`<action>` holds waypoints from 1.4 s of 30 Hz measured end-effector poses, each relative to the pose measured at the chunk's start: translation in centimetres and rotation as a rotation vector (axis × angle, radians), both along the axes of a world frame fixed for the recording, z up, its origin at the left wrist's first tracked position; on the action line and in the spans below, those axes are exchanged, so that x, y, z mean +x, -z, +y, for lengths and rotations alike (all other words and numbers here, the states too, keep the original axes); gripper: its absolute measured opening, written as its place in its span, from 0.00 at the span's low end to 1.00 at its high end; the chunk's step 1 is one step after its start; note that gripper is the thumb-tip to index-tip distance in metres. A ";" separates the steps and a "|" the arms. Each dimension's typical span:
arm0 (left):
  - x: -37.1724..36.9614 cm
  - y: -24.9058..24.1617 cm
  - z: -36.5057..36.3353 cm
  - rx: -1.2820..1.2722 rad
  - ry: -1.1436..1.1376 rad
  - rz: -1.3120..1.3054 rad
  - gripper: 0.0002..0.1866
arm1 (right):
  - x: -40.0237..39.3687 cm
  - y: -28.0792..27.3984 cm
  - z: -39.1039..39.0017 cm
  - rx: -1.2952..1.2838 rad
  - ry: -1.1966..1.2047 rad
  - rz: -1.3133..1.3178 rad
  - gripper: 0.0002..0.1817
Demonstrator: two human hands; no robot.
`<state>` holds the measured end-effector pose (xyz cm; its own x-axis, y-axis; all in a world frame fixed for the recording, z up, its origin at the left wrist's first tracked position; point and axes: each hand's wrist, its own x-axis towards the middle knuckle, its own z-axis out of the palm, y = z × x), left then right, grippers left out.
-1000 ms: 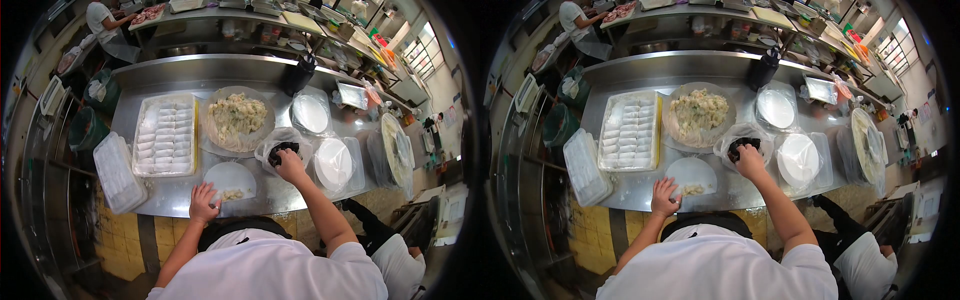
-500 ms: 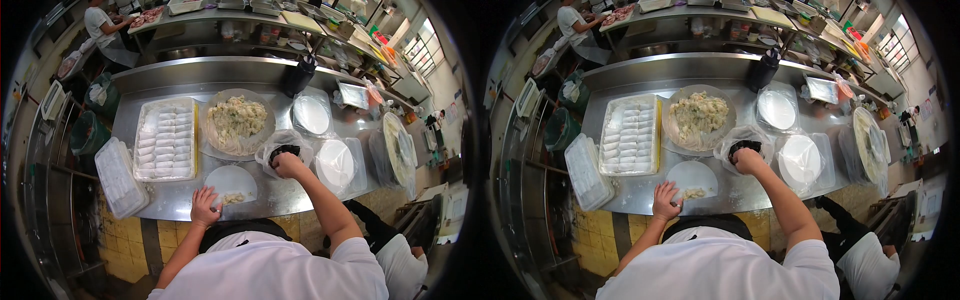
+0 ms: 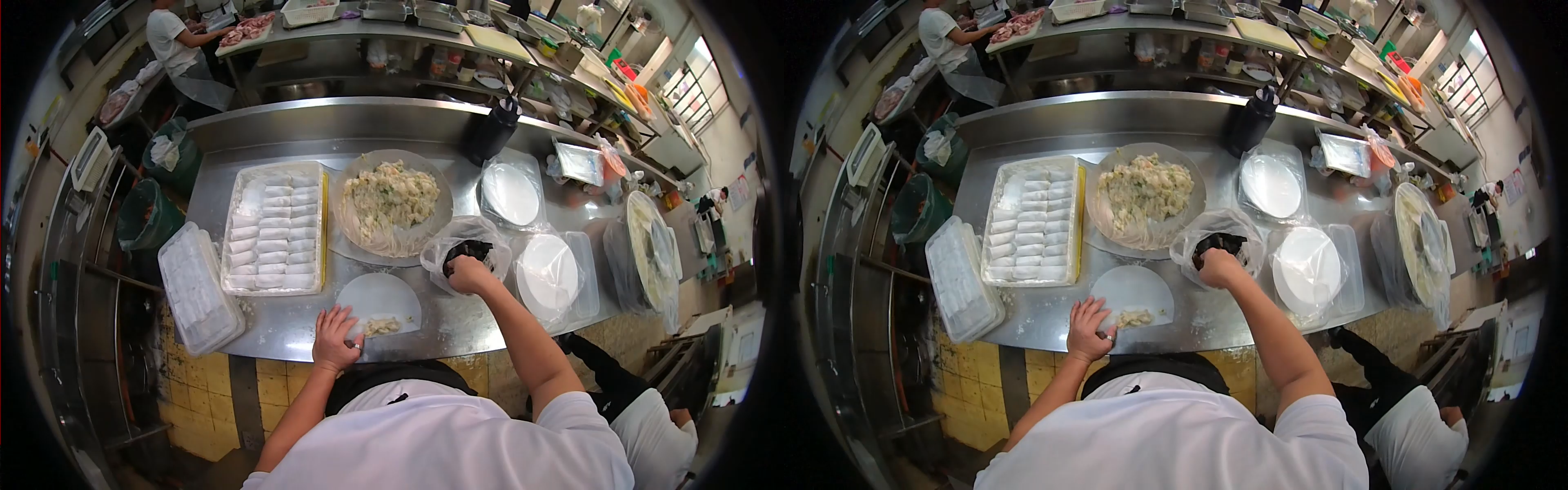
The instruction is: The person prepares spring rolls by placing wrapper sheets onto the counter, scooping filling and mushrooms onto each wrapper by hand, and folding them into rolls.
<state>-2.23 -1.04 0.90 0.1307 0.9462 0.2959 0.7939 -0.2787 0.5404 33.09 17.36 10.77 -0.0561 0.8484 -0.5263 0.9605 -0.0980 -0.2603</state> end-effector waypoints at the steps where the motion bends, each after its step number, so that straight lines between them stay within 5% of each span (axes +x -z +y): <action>1: 0.0 0.0 0.0 0.003 0.000 -0.002 0.23 | 0.2 0.1 0.1 -0.021 0.024 0.061 0.25; 6: 0.0 -0.1 0.0 0.001 0.002 -0.019 0.23 | 1.0 -0.1 0.0 -0.110 0.201 0.305 0.36; 18: 0.1 -0.1 0.0 0.018 0.008 -0.007 0.23 | 0.9 -0.5 1.7 -0.280 0.139 0.187 0.41; 30: 0.1 0.0 0.0 0.016 0.004 -0.007 0.23 | 3.2 -0.2 2.6 -0.496 0.273 0.576 0.36; 33: 0.1 -0.1 0.0 0.005 0.002 -0.008 0.23 | 2.9 -0.4 2.3 -0.449 0.207 0.537 0.26; 39: 0.1 -0.2 0.0 0.011 -0.001 -0.015 0.23 | 5.0 -0.2 2.2 -0.369 0.461 0.767 0.19; 42: 0.1 -0.2 0.0 0.012 0.001 -0.012 0.23 | 5.2 -3.5 3.0 -0.200 0.425 0.410 0.20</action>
